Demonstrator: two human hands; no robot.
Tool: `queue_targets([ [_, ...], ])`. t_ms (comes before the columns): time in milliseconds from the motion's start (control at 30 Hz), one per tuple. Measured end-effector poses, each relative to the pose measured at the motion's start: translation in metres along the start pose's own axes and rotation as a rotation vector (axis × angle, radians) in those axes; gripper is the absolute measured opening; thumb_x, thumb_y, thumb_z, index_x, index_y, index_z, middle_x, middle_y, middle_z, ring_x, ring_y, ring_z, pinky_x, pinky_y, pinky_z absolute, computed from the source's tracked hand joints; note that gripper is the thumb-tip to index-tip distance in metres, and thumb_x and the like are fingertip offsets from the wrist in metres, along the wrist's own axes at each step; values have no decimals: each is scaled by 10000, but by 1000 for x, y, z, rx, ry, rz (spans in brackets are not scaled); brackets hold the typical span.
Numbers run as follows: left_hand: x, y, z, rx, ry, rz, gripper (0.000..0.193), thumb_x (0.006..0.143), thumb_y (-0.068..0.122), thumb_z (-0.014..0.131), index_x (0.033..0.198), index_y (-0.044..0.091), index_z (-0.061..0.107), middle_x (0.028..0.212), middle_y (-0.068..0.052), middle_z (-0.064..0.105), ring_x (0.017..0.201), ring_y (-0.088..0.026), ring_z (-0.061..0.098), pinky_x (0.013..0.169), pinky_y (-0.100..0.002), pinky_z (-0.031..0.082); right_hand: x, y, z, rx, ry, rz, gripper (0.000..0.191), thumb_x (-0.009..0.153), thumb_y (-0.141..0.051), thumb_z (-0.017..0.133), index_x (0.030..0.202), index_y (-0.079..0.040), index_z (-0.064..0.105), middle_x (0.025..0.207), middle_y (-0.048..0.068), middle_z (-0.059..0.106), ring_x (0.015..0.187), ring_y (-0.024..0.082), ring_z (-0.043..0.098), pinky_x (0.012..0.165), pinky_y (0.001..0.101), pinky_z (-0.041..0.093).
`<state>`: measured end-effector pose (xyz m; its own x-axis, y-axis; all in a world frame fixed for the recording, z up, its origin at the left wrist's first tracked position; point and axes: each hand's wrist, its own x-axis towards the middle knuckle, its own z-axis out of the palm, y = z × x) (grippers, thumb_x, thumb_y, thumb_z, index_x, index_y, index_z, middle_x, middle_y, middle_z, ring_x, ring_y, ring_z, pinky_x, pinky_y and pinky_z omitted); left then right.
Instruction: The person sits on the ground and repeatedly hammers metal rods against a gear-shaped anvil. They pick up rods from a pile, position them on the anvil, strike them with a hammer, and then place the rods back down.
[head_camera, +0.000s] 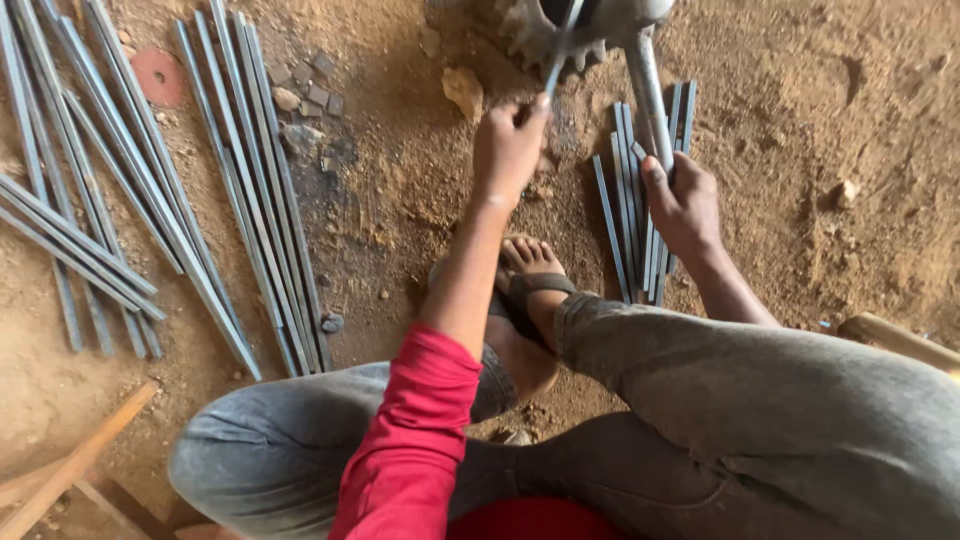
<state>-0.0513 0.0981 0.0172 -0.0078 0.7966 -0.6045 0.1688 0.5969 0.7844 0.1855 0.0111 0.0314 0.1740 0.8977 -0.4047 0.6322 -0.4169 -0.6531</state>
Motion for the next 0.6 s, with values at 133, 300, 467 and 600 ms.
queue_targets([
  [133,32,-18,18,272,262,325,363,1027,372,589,808,107,705,564,43,620,369,-44,507,329,-221,325,-7,-3,-15,139,74,-205,451,1133,-461,461,945,-70,581,671,-17,552,481,60,498,363,260,430],
  [300,41,-21,22,311,321,345,415,1028,399,589,709,144,666,488,59,563,337,-54,448,315,-228,310,8,2,-25,141,241,-641,550,1148,-583,406,961,-79,521,703,13,547,530,81,519,441,263,437],
  [467,27,-24,21,289,364,387,401,1023,394,590,727,131,652,504,47,555,336,-66,427,292,-235,295,45,-14,-24,-101,61,-347,446,1139,-509,404,1051,-99,556,745,-11,580,518,73,520,384,266,461],
  [600,18,-37,17,242,242,351,484,1065,346,566,652,102,631,485,44,551,338,-80,398,325,-249,280,40,-20,-33,143,154,-313,448,1105,-542,449,981,-128,568,701,9,573,512,78,524,396,284,458],
])
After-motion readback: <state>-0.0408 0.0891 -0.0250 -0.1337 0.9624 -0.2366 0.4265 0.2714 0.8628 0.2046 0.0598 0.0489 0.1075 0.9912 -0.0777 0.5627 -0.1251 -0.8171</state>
